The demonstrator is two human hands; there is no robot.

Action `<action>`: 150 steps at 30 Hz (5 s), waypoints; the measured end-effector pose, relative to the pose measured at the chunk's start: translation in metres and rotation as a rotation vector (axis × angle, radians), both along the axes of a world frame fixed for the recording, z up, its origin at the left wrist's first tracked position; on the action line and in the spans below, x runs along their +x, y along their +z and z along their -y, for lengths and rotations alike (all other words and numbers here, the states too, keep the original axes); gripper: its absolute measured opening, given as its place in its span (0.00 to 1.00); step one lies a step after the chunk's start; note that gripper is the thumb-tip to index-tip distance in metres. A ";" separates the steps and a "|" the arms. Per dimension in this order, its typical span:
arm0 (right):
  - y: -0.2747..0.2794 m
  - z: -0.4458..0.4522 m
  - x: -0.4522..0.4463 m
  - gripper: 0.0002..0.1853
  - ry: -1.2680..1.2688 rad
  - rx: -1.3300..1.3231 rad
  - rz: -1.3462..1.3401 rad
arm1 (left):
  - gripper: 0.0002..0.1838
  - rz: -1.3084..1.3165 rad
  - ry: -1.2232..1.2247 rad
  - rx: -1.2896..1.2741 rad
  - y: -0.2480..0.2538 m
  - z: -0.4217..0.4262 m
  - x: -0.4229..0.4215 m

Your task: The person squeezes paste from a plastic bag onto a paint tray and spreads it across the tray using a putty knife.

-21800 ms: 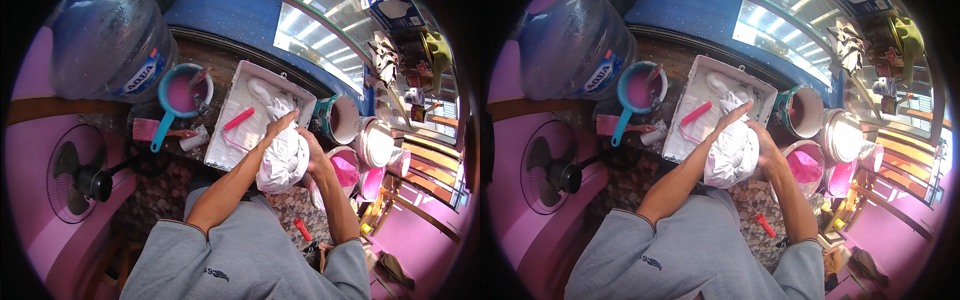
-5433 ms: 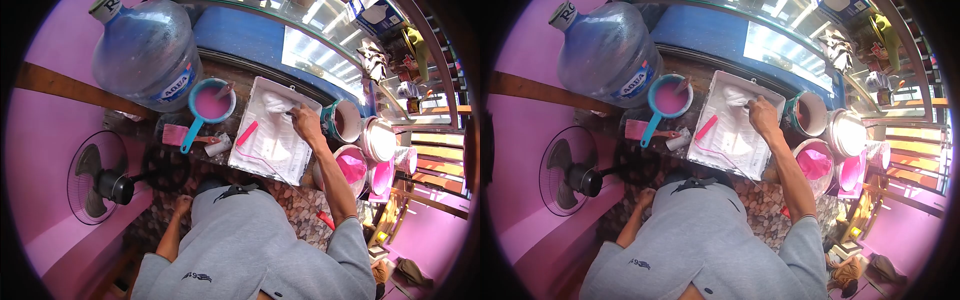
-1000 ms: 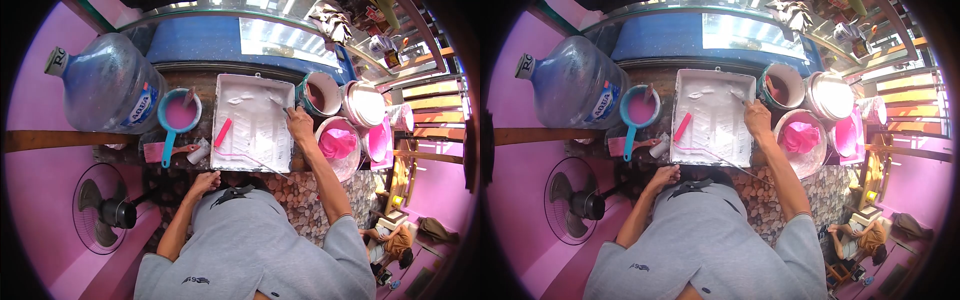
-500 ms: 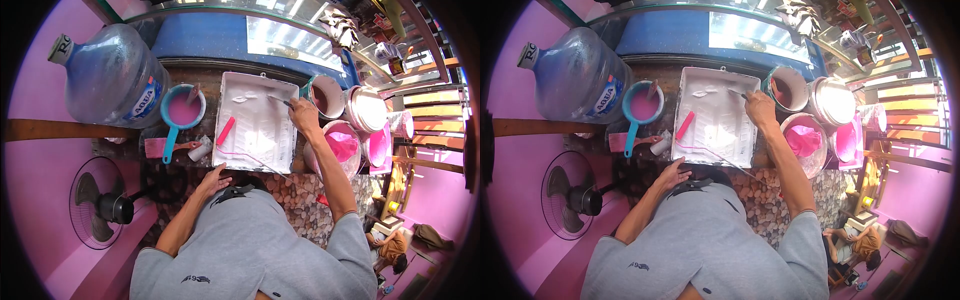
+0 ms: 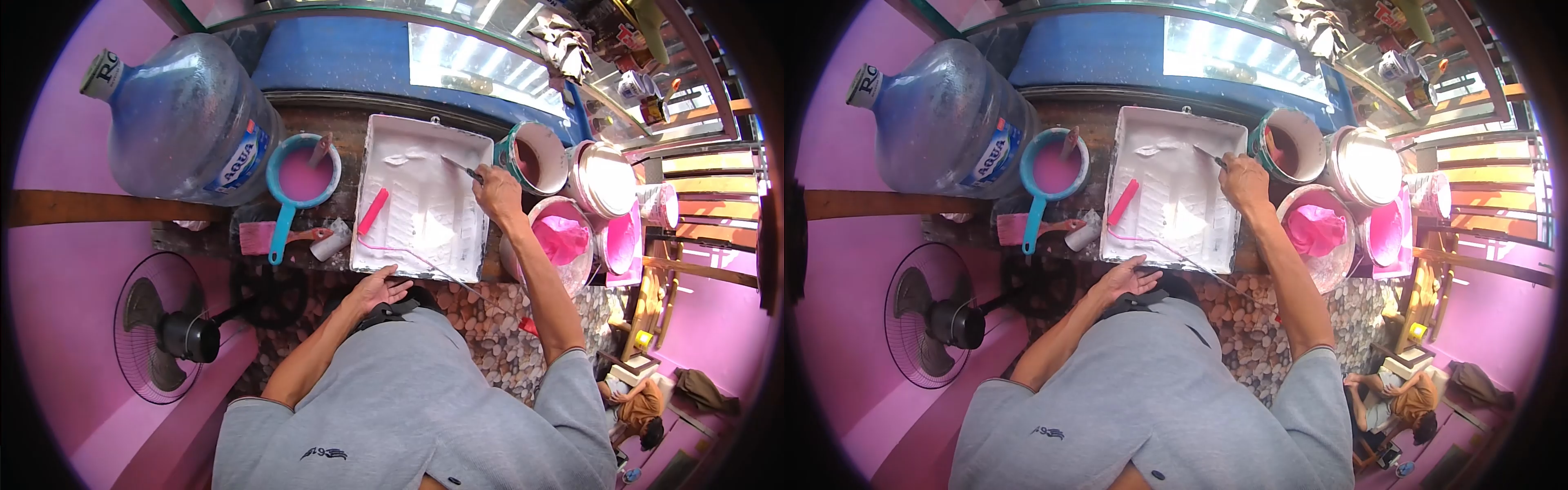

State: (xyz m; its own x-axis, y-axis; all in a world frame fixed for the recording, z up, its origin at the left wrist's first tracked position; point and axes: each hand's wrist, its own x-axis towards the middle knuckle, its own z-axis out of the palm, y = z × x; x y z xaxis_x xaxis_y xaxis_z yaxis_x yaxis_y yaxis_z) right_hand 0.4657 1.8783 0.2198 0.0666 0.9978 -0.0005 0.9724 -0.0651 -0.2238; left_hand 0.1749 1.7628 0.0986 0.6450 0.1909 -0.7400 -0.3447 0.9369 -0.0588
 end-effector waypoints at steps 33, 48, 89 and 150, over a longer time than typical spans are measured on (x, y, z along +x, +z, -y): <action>0.018 -0.026 -0.015 0.08 0.221 0.088 -0.078 | 0.10 -0.208 -0.012 0.158 0.052 -0.014 -0.009; 0.010 -0.031 -0.054 0.06 0.365 0.094 -0.048 | 0.14 -0.143 -0.036 0.203 0.040 -0.015 -0.013; 0.003 -0.080 -0.047 0.14 -0.115 -0.334 -0.477 | 0.14 -0.206 0.037 0.098 0.047 -0.011 -0.010; 0.013 -0.061 -0.082 0.08 0.353 0.191 0.072 | 0.17 -0.196 0.037 0.115 0.049 -0.012 -0.010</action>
State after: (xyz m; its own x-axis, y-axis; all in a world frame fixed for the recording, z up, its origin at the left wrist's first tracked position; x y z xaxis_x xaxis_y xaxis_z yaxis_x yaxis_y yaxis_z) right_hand 0.3836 1.9392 0.2327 -0.2873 0.9408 0.1796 0.9410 0.3123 -0.1304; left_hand 0.1648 1.7749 0.1478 0.4820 0.3026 -0.8223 -0.3736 0.9199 0.1194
